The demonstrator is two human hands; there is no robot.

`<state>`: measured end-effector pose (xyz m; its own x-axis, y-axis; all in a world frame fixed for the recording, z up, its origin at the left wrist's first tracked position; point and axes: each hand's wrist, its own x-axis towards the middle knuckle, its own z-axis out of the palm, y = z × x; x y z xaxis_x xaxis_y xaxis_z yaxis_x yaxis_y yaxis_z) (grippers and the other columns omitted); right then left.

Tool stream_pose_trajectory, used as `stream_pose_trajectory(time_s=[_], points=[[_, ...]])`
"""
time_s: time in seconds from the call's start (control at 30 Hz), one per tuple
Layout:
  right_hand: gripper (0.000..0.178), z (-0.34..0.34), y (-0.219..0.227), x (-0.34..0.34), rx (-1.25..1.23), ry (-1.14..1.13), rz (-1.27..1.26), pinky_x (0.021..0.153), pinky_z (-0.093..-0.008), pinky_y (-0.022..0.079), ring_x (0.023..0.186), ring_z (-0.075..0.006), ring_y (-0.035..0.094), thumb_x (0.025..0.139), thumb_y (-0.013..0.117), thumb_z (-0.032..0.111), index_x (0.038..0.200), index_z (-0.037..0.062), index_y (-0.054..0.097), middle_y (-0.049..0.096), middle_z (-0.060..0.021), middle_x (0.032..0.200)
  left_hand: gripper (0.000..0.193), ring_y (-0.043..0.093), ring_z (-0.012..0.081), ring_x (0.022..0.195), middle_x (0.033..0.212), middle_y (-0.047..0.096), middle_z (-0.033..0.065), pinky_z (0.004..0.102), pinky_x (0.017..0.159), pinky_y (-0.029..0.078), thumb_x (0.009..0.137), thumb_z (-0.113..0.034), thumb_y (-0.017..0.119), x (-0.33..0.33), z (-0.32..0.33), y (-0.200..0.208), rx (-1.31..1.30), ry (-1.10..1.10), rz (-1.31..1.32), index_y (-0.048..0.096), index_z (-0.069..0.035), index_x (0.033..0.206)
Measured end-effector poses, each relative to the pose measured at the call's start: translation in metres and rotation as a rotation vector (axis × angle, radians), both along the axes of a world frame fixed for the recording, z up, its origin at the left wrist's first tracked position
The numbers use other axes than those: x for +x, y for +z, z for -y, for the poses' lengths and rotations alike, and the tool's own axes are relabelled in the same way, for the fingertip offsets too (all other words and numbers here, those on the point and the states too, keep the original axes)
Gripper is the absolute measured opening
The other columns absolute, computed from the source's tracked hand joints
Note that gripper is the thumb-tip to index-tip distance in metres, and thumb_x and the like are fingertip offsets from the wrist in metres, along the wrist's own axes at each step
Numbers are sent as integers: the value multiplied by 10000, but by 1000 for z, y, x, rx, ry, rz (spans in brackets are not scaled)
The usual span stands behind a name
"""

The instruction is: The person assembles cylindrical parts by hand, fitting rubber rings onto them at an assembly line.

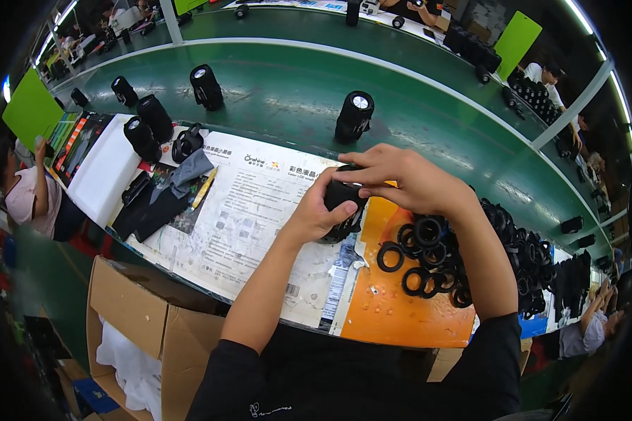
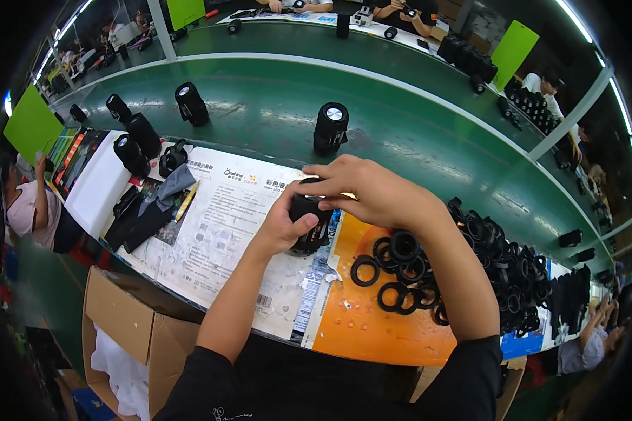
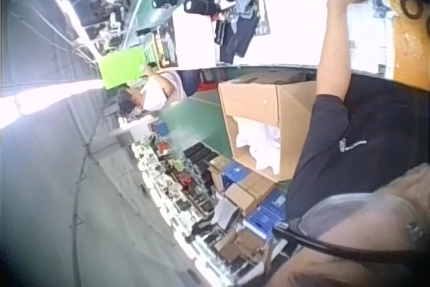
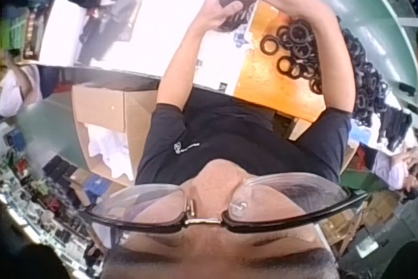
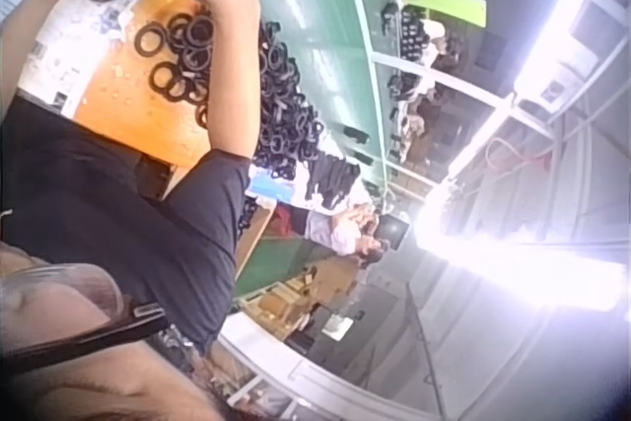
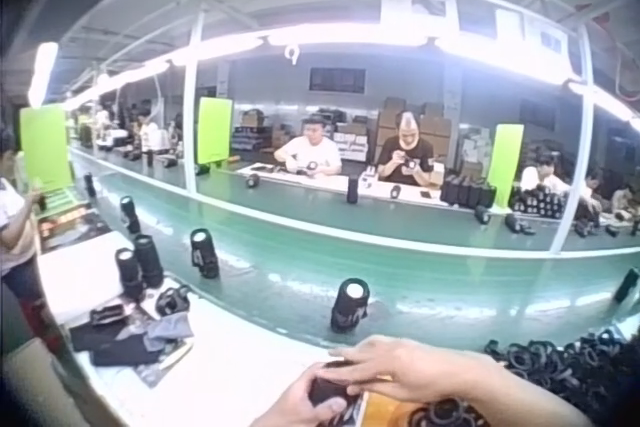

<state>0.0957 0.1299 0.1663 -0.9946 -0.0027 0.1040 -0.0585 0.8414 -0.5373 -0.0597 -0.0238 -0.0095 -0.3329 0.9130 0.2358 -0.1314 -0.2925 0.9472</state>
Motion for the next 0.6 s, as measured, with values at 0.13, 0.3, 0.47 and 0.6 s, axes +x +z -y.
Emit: stream_pose_trajectory(time_s=[0.13, 0.3, 0.47, 0.6], points=[[564, -3, 1, -2, 95, 97, -1, 1069, -459, 594, 1264, -380, 656, 957, 785, 26, 1483, 227, 776, 715, -126, 1541, 910, 658, 195, 1254, 1393, 669, 119, 349, 1081, 556, 940, -404, 912, 1, 1, 2, 14, -10, -6, 458, -17, 1627], [591, 2, -4, 0, 134, 115, -30, 1087, -462, 574, 1261, -389, 647, 941, 774, 4, 1487, 230, 775, 716, -125, 1528, 922, 659, 203, 1269, 1398, 674, 119, 350, 1088, 550, 938, -394, 907, 0, 3, 3, 12, -4, -18, 448, -11, 1641], [442, 0, -2, -3, 213, 137, -83, 1034, -449, 590, 1215, -361, 686, 981, 770, 87, 1412, 176, 817, 740, -150, 1476, 891, 664, 201, 1260, 1384, 686, 116, 344, 1085, 544, 929, -394, 908, -1, 4, 12, -49, -36, -4, 493, -12, 1618], [285, 5, -1, -46, 30, 59, -255, 887, -430, 618, 1007, -317, 786, 1073, 743, 320, 1081, 75, 889, 844, -146, 1085, 828, 672, 211, 1248, 1368, 708, 111, 366, 1103, 535, 917, -401, 924, 0, 3, 2, -68, 42, -115, 565, -11, 1554]])
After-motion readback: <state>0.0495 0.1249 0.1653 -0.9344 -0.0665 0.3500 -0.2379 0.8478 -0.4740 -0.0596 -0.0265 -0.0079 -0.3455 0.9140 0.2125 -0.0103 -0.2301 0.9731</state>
